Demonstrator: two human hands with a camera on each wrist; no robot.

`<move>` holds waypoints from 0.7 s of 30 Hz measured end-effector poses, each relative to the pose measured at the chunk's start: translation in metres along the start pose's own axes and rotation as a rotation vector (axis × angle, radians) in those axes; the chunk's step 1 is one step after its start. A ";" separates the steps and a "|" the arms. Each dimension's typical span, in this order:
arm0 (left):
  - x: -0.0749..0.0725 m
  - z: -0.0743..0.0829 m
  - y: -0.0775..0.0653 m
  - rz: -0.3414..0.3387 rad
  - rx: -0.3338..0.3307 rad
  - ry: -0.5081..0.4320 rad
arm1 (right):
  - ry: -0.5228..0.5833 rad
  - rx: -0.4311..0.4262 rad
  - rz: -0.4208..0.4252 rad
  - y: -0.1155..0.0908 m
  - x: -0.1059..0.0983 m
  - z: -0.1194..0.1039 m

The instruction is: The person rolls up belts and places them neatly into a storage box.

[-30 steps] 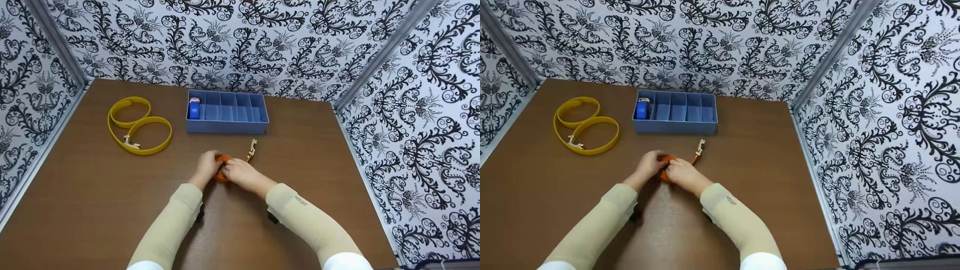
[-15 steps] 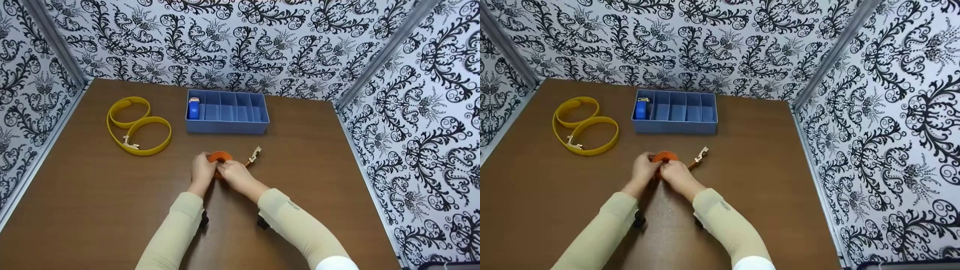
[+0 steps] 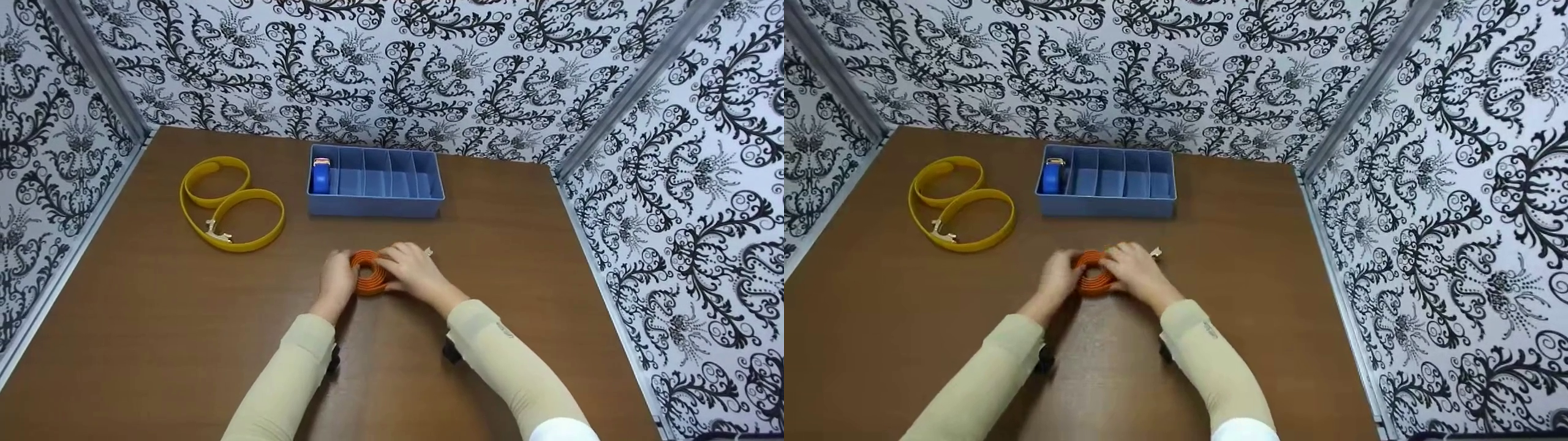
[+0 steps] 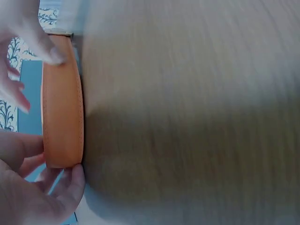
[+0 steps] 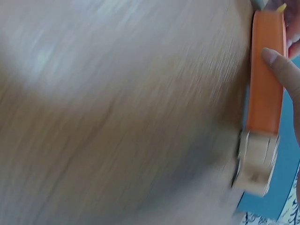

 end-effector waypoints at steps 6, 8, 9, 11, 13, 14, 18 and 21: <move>0.002 0.000 -0.002 -0.078 0.096 0.032 | -0.031 0.013 -0.011 -0.008 -0.004 0.015; 0.003 0.000 -0.003 -0.085 0.140 0.019 | -0.051 0.016 -0.018 -0.008 -0.006 0.019; 0.003 0.001 -0.004 -0.089 0.165 0.009 | -0.065 0.011 -0.027 -0.007 -0.007 0.020; 0.003 0.001 -0.005 -0.087 0.226 -0.007 | -0.095 -0.010 -0.039 -0.006 -0.008 0.021; 0.003 0.001 -0.005 -0.087 0.277 -0.026 | -0.128 -0.053 -0.043 -0.003 -0.009 0.019; 0.003 0.001 -0.004 -0.089 0.295 -0.034 | -0.146 -0.084 -0.040 -0.001 -0.010 0.018; 0.000 0.000 0.001 -0.108 0.330 -0.057 | -0.203 -0.243 -0.007 0.006 -0.012 0.011; 0.000 0.000 0.005 -0.134 0.333 -0.081 | -0.237 -0.399 -0.003 0.009 -0.012 0.005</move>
Point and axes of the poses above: each hand's wrist, its own y-axis towards the middle knuckle, its own x-axis out of the palm, z = x × y, the point moved 2 cm from there along y, towards the middle knuckle, and after that the axes turned 8 degrees about z, right-handed, at the moved point
